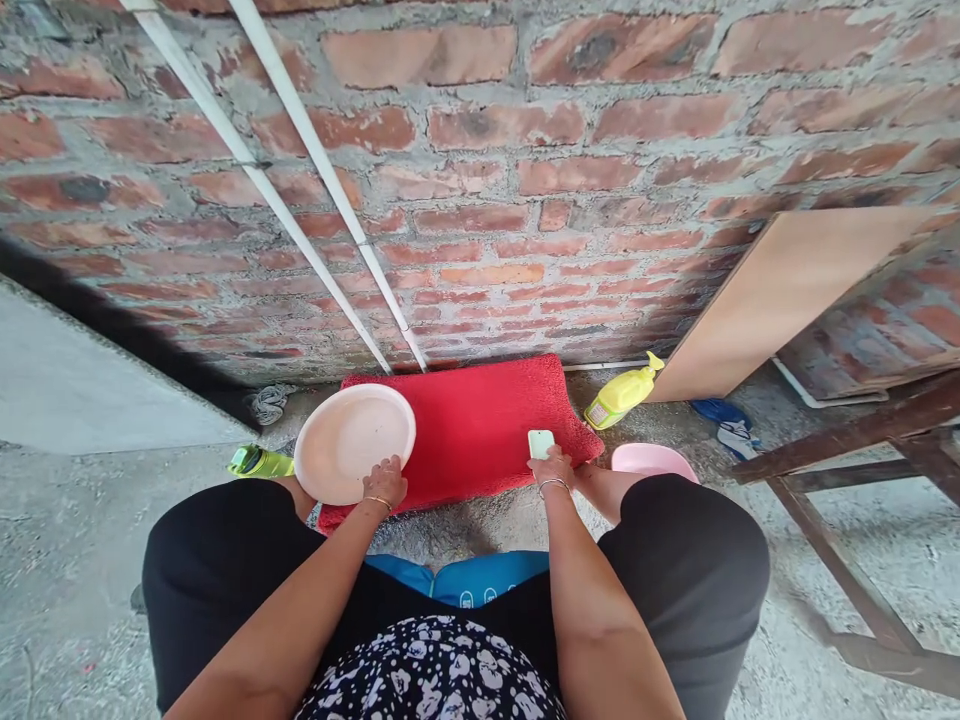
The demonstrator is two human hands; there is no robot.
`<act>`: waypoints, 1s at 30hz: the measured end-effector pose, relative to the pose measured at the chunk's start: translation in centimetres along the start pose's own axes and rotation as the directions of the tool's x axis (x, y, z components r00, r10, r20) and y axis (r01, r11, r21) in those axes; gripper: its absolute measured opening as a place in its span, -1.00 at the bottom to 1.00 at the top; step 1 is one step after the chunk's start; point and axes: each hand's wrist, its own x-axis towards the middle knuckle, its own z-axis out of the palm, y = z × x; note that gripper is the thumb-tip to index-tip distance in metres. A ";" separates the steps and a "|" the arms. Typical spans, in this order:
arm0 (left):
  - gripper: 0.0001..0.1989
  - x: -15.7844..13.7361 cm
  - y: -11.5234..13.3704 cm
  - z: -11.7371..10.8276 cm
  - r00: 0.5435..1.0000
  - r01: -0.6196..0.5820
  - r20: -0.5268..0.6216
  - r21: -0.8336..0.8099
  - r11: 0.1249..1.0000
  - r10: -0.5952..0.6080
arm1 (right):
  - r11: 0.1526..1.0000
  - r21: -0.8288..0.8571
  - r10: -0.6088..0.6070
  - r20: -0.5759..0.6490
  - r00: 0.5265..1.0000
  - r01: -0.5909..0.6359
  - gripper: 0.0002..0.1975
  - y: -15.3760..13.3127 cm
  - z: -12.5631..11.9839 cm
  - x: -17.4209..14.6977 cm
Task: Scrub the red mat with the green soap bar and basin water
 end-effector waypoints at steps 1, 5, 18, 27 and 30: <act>-0.50 0.2 0.0 0.0 1.000 -0.003 0.000 -0.004 1.000 0.003 | 0.999 0.029 0.014 0.016 1.000 -0.014 -0.46 -0.6 0.0 -0.1; -0.47 0.9 -0.3 0.4 1.000 -0.013 0.000 -0.013 1.000 0.013 | 0.993 0.084 -0.086 0.064 0.994 0.081 -0.44 -4.5 0.8 -0.9; -0.53 1.4 -0.1 0.4 1.000 0.011 0.024 -0.038 0.999 -0.010 | 0.999 0.020 -0.039 0.066 0.997 0.037 -0.40 -3.6 -0.8 0.5; -0.51 1.3 -0.1 0.3 1.000 -0.003 0.007 -0.064 0.998 0.004 | 0.993 0.093 0.073 -0.028 0.997 -0.070 -0.45 -1.8 -1.3 0.4; -0.52 1.2 -0.5 0.5 1.000 -0.021 0.006 -0.056 0.998 0.022 | 0.994 0.071 -0.082 -0.010 0.997 0.083 -0.46 -4.8 0.0 -0.6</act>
